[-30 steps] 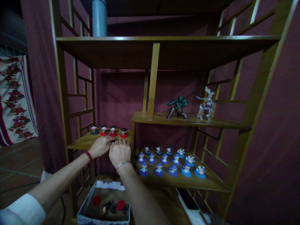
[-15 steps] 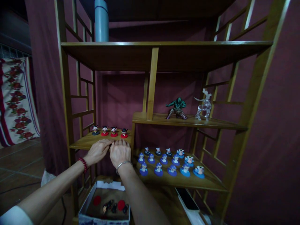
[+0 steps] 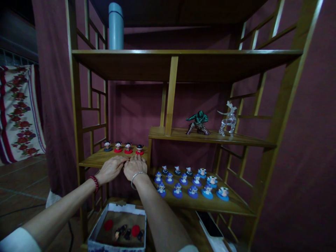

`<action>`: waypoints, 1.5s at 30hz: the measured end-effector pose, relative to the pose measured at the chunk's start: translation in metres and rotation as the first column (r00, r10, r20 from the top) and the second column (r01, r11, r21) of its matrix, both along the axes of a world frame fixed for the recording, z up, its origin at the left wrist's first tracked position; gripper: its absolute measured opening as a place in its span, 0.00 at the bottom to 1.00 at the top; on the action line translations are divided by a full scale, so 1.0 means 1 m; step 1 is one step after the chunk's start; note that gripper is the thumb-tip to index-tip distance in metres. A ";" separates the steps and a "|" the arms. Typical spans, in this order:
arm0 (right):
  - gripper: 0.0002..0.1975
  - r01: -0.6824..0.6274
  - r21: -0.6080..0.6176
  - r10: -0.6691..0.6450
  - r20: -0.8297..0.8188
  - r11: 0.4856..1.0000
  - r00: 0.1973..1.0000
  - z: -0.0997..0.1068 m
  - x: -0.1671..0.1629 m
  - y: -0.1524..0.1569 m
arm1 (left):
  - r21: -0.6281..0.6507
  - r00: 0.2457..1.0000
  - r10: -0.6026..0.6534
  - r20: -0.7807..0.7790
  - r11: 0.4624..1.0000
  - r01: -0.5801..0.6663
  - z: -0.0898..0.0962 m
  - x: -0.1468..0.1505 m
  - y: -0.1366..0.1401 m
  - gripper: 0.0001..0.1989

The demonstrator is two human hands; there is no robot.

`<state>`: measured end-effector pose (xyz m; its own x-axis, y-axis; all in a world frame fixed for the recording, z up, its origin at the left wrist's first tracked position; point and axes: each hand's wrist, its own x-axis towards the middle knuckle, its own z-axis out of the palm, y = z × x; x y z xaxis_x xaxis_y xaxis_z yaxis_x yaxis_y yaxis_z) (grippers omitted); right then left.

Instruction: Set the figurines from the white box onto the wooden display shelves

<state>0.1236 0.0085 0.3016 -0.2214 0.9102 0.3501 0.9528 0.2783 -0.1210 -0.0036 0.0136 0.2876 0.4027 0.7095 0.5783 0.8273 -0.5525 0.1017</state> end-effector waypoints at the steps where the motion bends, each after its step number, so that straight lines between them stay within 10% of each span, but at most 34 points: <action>1: 0.26 0.001 -0.004 -0.001 0.000 1.000 1.000 0.000 0.000 0.000 | -0.001 1.000 0.005 -0.003 1.000 -0.005 0.000 0.000 0.000 0.18; 19: 0.26 0.008 0.004 -0.008 0.000 1.000 1.000 -0.001 -0.001 0.006 | -0.046 1.000 0.005 -0.004 0.999 -0.005 0.003 0.000 0.005 0.19; 32: 0.23 0.102 0.296 -0.037 -0.219 0.950 0.975 0.025 0.002 0.019 | -0.112 0.979 -0.070 -0.190 0.992 0.049 0.022 0.020 0.029 0.16; 45: 0.25 0.273 -0.096 -0.252 0.192 0.957 0.949 0.083 -0.011 0.075 | -0.082 0.962 -0.055 -0.267 0.996 0.034 0.019 0.023 0.032 0.23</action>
